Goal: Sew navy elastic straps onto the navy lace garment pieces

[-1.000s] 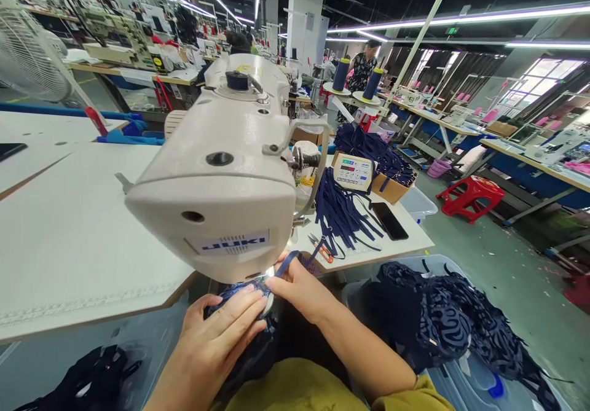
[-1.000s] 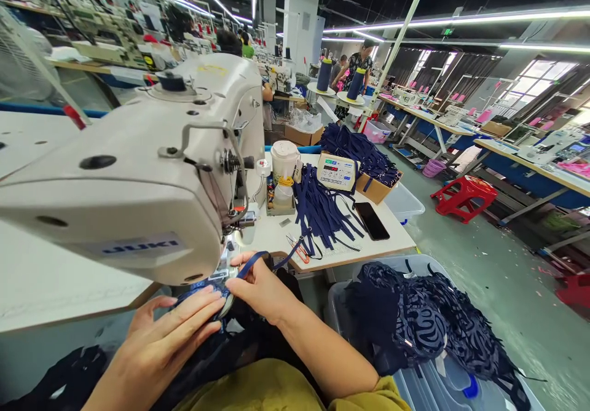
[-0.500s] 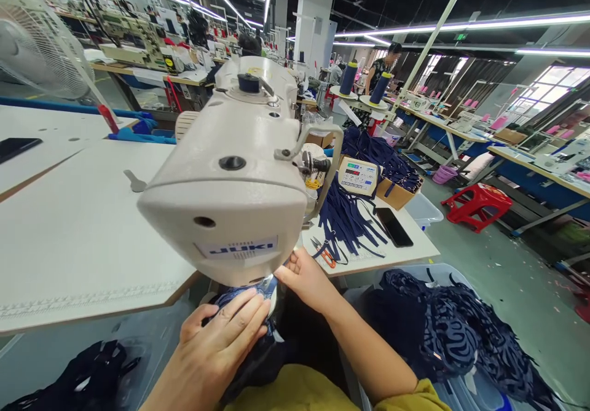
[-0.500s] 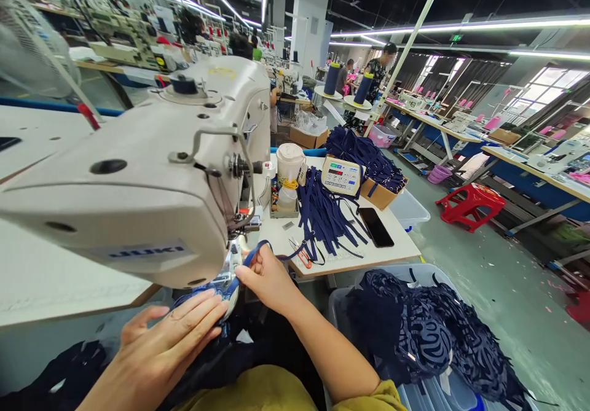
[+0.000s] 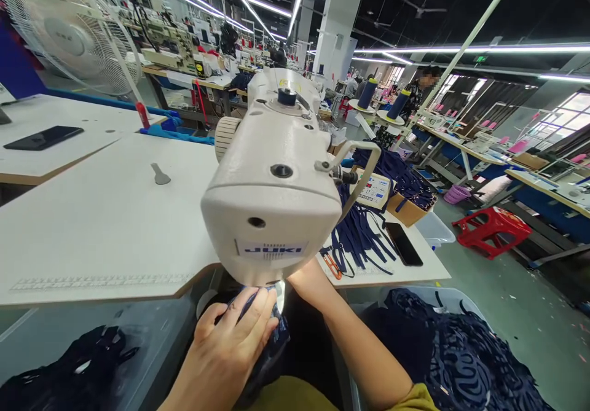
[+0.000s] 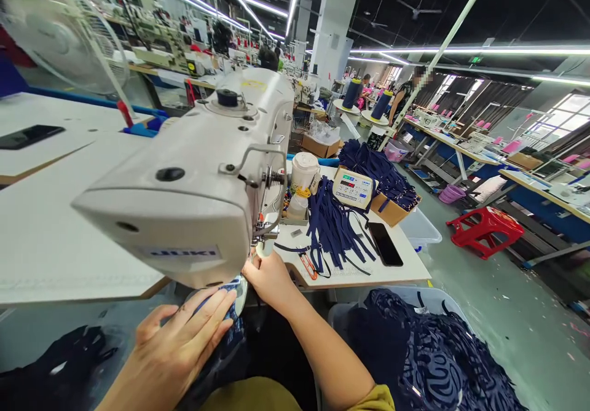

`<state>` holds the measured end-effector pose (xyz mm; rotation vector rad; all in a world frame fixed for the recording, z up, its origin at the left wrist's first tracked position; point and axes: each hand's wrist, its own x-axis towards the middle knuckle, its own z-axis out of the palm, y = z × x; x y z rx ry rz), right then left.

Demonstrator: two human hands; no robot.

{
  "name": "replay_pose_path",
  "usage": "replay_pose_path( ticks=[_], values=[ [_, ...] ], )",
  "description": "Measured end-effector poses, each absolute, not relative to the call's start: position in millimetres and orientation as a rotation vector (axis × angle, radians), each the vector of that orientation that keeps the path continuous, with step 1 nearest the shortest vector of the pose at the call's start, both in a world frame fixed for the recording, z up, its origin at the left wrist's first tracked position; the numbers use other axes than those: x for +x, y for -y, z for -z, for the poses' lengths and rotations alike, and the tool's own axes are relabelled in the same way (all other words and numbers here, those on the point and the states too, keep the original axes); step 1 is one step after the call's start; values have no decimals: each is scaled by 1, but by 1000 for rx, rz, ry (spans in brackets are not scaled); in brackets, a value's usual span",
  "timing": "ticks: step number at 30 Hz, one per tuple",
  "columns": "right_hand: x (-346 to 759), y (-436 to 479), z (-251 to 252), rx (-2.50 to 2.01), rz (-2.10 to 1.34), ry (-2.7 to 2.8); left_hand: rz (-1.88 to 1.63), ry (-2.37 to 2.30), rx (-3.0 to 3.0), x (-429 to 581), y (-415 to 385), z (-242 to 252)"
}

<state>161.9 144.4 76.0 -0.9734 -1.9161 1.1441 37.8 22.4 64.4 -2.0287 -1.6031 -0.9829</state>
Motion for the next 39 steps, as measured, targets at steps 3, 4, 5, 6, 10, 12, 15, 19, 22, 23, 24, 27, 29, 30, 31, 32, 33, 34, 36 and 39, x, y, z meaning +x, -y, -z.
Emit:
replay_pose_path(
  ticks=[3,4,5,6,10,12,15,19,22,23,24,27,29,30,31,32,33,34,36,39],
  values=[
    [160,-147,-72,-971,-1149,1926,963,1607,-1999,38,-22,-66],
    [159,-148,-71,-972,-1157,1926,933,1592,-2005,37,-22,-67],
    [159,-148,-71,-971,-1168,1926,894,1572,-2012,36,-23,-67],
    [159,-149,-70,-971,-1177,1925,848,1540,-2025,34,-23,-67],
    [158,-151,-67,-965,-1163,1935,707,1402,-2060,28,-25,-65],
    [157,-152,-67,-958,-1127,1957,706,1421,-2051,27,-25,-65],
    [156,-151,-67,-953,-1082,1978,720,1469,-2033,28,-24,-65],
    [156,-150,-68,-983,-1051,1965,716,1429,-2027,32,-24,-65],
    [155,-149,-68,-1021,-1074,1944,793,1546,-2011,36,-23,-64],
    [155,-149,-67,-1030,-1079,1938,828,1585,-1995,38,-23,-63],
    [155,-149,-66,-1034,-1079,1933,860,1604,-1980,39,-23,-63],
    [154,-151,-61,-1017,-1095,1936,846,1585,-1974,39,-23,-63],
    [154,-153,-57,-1006,-1113,1942,781,1540,-1989,38,-22,-63],
    [155,-153,-56,-1004,-1117,1949,776,1557,-1977,38,-22,-62],
    [155,-154,-55,-1001,-1115,1959,797,1590,-1959,39,-22,-62],
    [155,-154,-54,-998,-1106,1969,835,1628,-1943,39,-21,-61],
    [155,-155,-54,-993,-1098,1979,873,1659,-1928,40,-21,-60],
    [155,-155,-54,-982,-1094,1987,894,1676,-1919,40,-21,-60],
    [154,-154,-55,-962,-1106,1985,856,1633,-1940,38,-21,-60],
    [154,-153,-55,-962,-1150,1946,771,1538,-1953,31,-21,-60]
  ],
)
